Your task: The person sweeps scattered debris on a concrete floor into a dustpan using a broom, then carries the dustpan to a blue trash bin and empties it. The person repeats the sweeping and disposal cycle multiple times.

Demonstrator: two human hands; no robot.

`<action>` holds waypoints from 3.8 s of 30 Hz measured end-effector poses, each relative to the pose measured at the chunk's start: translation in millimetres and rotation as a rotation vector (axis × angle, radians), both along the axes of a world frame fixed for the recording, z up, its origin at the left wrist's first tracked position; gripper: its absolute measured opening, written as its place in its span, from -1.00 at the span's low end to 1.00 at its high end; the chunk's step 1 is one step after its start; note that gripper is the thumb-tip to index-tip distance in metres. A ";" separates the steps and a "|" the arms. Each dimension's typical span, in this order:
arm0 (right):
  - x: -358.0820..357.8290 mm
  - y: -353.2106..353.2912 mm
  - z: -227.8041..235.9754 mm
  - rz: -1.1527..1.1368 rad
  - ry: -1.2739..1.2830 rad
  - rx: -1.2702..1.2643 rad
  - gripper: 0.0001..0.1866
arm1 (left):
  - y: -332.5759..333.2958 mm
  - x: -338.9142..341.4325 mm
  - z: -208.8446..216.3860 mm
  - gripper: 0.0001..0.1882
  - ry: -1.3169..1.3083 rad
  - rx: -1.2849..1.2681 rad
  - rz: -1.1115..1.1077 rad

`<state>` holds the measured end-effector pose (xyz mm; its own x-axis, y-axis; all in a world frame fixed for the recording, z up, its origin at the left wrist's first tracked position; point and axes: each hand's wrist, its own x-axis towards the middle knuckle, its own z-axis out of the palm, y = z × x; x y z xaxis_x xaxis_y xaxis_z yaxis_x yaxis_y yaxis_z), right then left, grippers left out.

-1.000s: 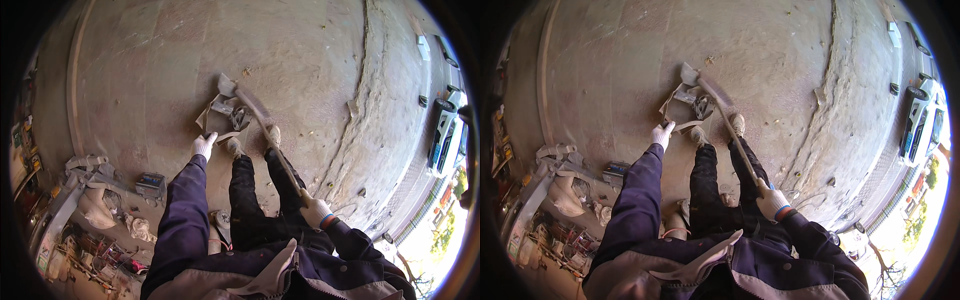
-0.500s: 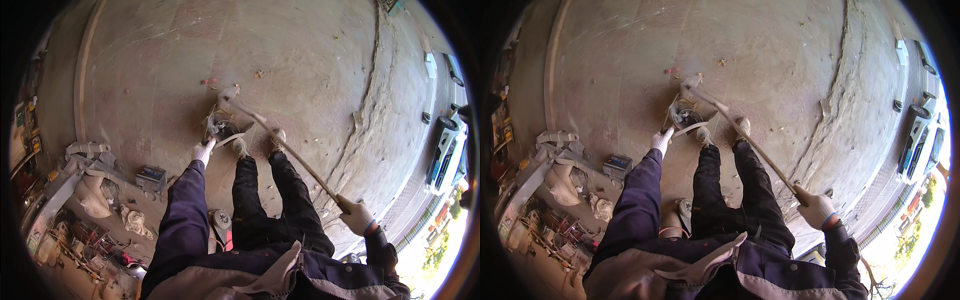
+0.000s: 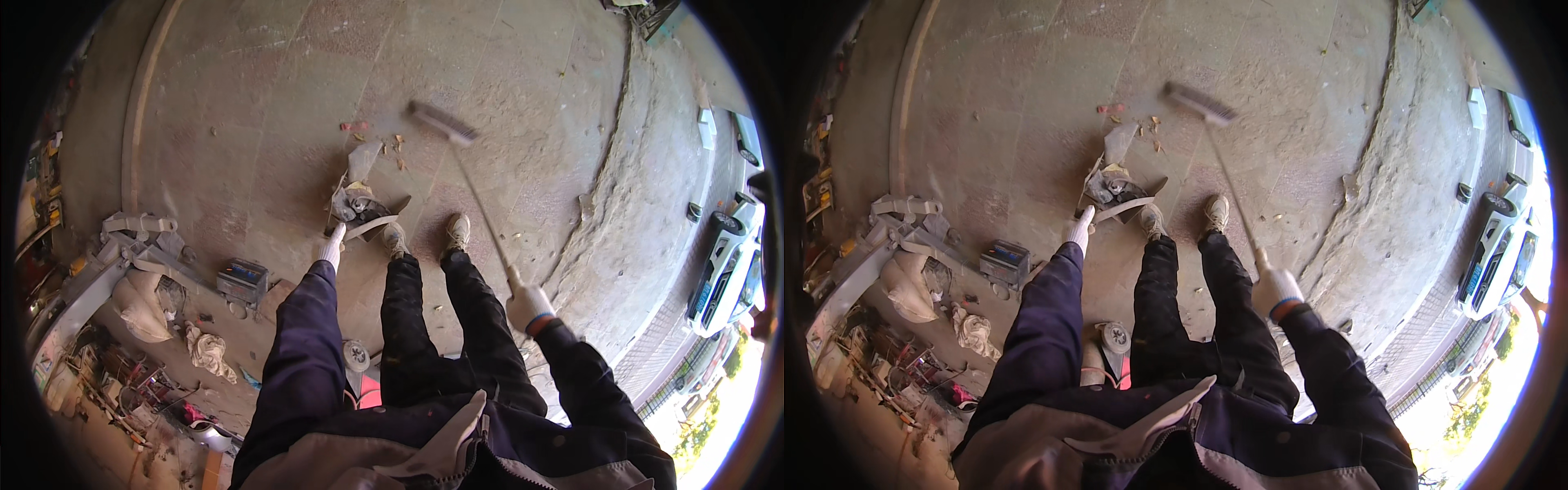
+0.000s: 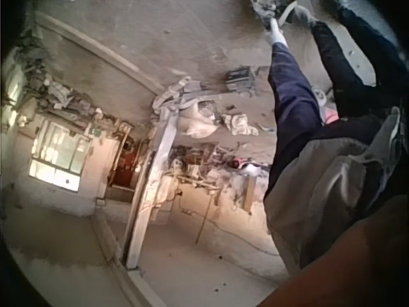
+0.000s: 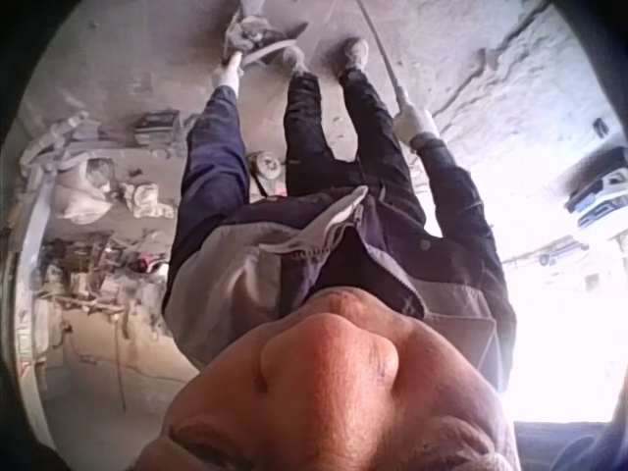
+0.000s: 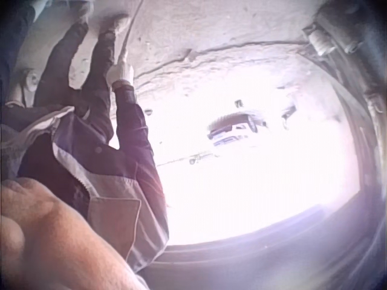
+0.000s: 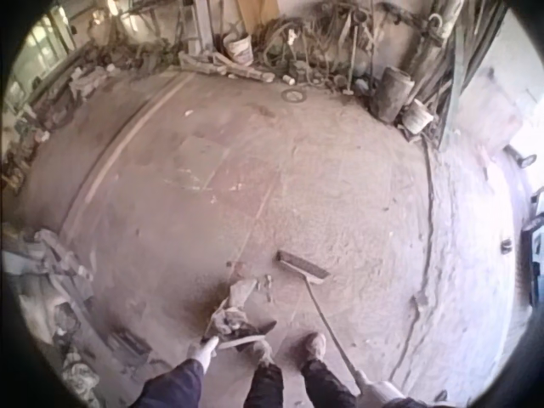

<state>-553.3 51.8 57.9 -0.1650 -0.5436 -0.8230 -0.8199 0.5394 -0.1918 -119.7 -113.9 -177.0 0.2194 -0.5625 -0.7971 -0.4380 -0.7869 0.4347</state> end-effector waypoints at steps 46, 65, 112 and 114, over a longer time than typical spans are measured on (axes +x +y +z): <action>-142.0 89.0 80.7 -0.963 0.069 0.002 -0.33 | 9.4 -48.0 1.6 -0.34 -0.130 -0.021 -0.205; -165.2 223.1 160.4 -1.332 -0.103 0.052 -0.30 | -42.5 -306.1 39.4 -0.42 -0.118 0.010 -0.746; -44.2 313.0 161.8 -1.403 -0.324 -0.040 -0.21 | 72.2 -591.1 47.7 -0.52 0.181 0.091 -1.311; -35.4 330.0 185.9 -1.389 -0.398 -0.050 -0.22 | 69.5 -578.7 60.4 -0.59 0.125 0.109 -1.250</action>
